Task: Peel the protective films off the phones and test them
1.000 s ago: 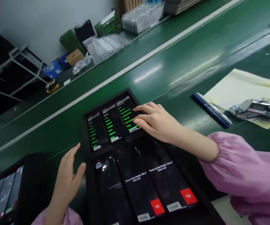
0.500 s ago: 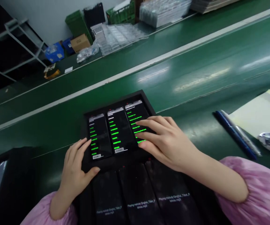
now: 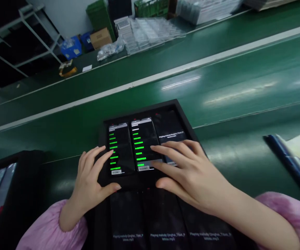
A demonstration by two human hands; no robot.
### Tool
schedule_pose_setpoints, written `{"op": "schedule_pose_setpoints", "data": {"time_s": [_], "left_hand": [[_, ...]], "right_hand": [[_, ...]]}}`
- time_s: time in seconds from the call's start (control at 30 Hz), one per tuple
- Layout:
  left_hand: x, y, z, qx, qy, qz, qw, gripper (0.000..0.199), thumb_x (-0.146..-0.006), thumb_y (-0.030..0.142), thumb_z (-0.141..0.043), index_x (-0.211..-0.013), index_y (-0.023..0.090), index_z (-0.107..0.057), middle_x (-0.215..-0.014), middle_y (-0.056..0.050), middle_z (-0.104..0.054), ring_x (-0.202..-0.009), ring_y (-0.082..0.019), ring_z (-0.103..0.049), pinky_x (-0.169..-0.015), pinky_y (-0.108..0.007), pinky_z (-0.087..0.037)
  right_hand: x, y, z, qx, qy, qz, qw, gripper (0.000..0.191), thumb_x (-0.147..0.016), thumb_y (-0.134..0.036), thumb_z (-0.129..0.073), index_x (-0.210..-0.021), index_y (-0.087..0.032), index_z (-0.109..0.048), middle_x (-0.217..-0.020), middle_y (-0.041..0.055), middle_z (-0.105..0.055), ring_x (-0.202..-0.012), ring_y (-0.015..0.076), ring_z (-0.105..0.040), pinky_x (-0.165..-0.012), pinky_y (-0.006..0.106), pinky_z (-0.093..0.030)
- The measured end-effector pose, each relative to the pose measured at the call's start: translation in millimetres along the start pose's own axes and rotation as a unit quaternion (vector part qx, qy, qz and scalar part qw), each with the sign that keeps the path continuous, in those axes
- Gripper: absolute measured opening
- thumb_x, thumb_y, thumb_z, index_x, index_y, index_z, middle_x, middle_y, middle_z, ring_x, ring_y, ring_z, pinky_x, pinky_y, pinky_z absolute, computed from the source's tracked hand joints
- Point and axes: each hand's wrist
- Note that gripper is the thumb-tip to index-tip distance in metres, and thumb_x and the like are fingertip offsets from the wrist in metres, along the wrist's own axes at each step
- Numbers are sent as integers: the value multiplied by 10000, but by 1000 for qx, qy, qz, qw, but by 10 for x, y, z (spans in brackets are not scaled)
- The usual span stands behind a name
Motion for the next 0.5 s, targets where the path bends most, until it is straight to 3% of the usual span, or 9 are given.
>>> {"op": "schedule_pose_setpoints", "data": {"time_s": [0.17, 0.5], "left_hand": [[73, -41, 39, -21, 36, 12, 999, 778, -983, 815, -471, -1433, 190, -578, -1418, -161, -628, -1383, -358, -541, -1248, -586, -278], [103, 0, 59, -43, 52, -37, 997, 617, -1024, 721, -507, -1305, 205, -695, -1418, -161, -618, -1378, -359, -537, -1265, -601, -233]], "right_hand": [[119, 47, 54, 13, 44, -22, 999, 318, -1124, -387, -395, -1230, -290, -679, -1339, 73, -709, -1186, 283, -638, -868, 456, -481], [315, 119, 27, 9, 65, -70, 995, 305, -1053, -175, -415, -1236, -264, -642, -1303, 105, -683, -1177, 308, -629, -914, 488, -477]]}}
Point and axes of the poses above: each hand's wrist, its own x-axis away from the middle knuckle, its own z-axis out of the back of the hand, y = z × x
